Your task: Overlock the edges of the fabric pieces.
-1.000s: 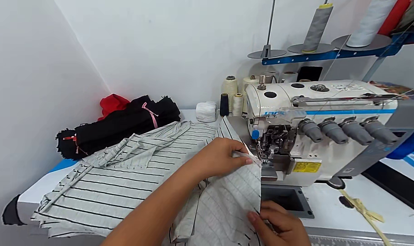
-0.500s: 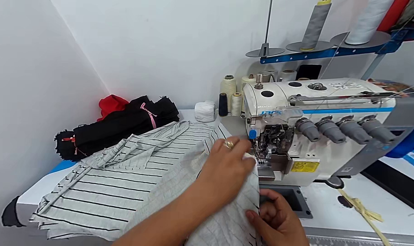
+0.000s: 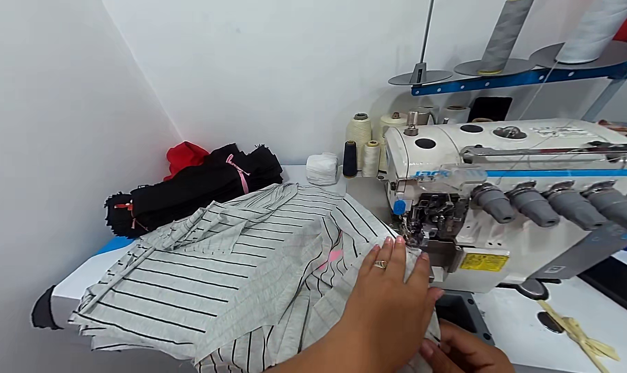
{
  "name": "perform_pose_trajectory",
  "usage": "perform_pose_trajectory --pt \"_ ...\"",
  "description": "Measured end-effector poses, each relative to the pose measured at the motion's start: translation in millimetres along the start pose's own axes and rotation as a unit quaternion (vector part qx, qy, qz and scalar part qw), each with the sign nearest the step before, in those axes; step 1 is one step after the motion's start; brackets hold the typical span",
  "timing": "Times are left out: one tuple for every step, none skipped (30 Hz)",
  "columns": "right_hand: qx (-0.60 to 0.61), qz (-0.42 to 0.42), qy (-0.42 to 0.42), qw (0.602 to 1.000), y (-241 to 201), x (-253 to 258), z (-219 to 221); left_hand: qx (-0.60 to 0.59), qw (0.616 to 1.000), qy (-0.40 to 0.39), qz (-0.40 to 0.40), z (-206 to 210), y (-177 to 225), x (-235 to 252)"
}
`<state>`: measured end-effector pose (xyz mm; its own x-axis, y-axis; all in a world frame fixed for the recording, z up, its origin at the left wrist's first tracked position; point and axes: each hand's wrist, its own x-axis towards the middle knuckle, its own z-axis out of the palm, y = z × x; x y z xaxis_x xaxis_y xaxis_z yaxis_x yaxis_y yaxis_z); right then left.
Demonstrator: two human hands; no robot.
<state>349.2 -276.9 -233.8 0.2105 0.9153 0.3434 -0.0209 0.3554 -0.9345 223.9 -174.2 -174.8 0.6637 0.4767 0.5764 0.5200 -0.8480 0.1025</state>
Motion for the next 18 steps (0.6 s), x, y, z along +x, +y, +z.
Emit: perform_pose_trajectory --pt "-0.001 0.0 0.002 1.0 0.1 0.8 -0.9 0.001 1.0 0.003 -0.003 0.9 0.3 1.0" --pt "-0.002 0.0 0.003 1.0 0.0 1.3 -1.7 0.003 1.0 0.005 -0.006 1.5 0.5 1.5" --pt "-0.004 0.001 0.004 1.0 0.2 1.8 -2.5 0.004 1.0 0.006 -0.008 2.1 0.8 2.0" --pt "-0.003 0.0 0.004 1.0 0.7 2.2 -3.1 0.004 1.0 0.005 -0.009 2.3 1.1 2.5" --pt "0.0 -0.004 0.003 1.0 1.5 2.4 -3.6 0.0 1.0 0.003 -0.012 1.9 1.1 2.9" --pt "0.0 -0.008 0.004 1.0 2.2 2.9 -3.9 -0.014 1.0 -0.001 -0.016 0.5 0.5 3.6" --pt "0.0 -0.01 0.006 1.0 2.1 4.0 -3.8 -0.038 0.999 -0.01 -0.025 -2.3 -0.9 5.2" --pt "-0.001 -0.01 0.01 1.0 1.1 5.8 -3.6 -0.071 0.996 -0.024 -0.038 -6.8 -3.6 7.7" --pt "-0.006 -0.007 0.017 1.0 -0.7 8.7 -3.1 -0.105 0.992 -0.051 -0.053 -12.5 -7.9 11.8" --pt "-0.017 -0.002 0.031 0.999 -2.9 13.0 -1.6 -0.132 0.986 -0.083 -0.066 -18.4 -14.0 18.0" --pt "-0.024 0.009 0.05 0.998 -4.4 18.3 0.8 -0.155 0.978 -0.121 -0.076 -23.9 -21.6 26.0" --pt "-0.027 0.024 0.072 0.997 -5.3 23.8 4.0 -0.174 0.969 -0.154 -0.08 -27.8 -30.6 34.7" --pt "-0.029 0.038 0.092 0.995 -5.8 29.4 7.4 -0.188 0.963 -0.174 -0.078 -29.9 -40.8 42.7" --pt "-0.032 0.047 0.106 0.993 -5.8 34.7 10.0 -0.198 0.964 -0.169 -0.064 -29.2 -52.4 48.4" --pt "-0.046 0.05 0.114 0.991 -5.4 37.9 11.8 -0.212 0.964 -0.151 -0.05 -28.4 -64.2 50.5" --pt "-0.078 0.042 0.118 0.989 -4.4 38.3 12.3 -0.22 0.969 -0.109 -0.036 -26.3 -75.4 46.8" --pt "-0.125 0.02 0.117 0.985 -2.6 35.9 10.7 -0.215 0.975 -0.044 -0.033 -24.2 -84.6 38.1" --pt "-0.182 -0.017 0.112 0.977 0.2 31.4 6.1 -0.203 0.978 0.024 -0.047 -24.4 -90.9 25.9"
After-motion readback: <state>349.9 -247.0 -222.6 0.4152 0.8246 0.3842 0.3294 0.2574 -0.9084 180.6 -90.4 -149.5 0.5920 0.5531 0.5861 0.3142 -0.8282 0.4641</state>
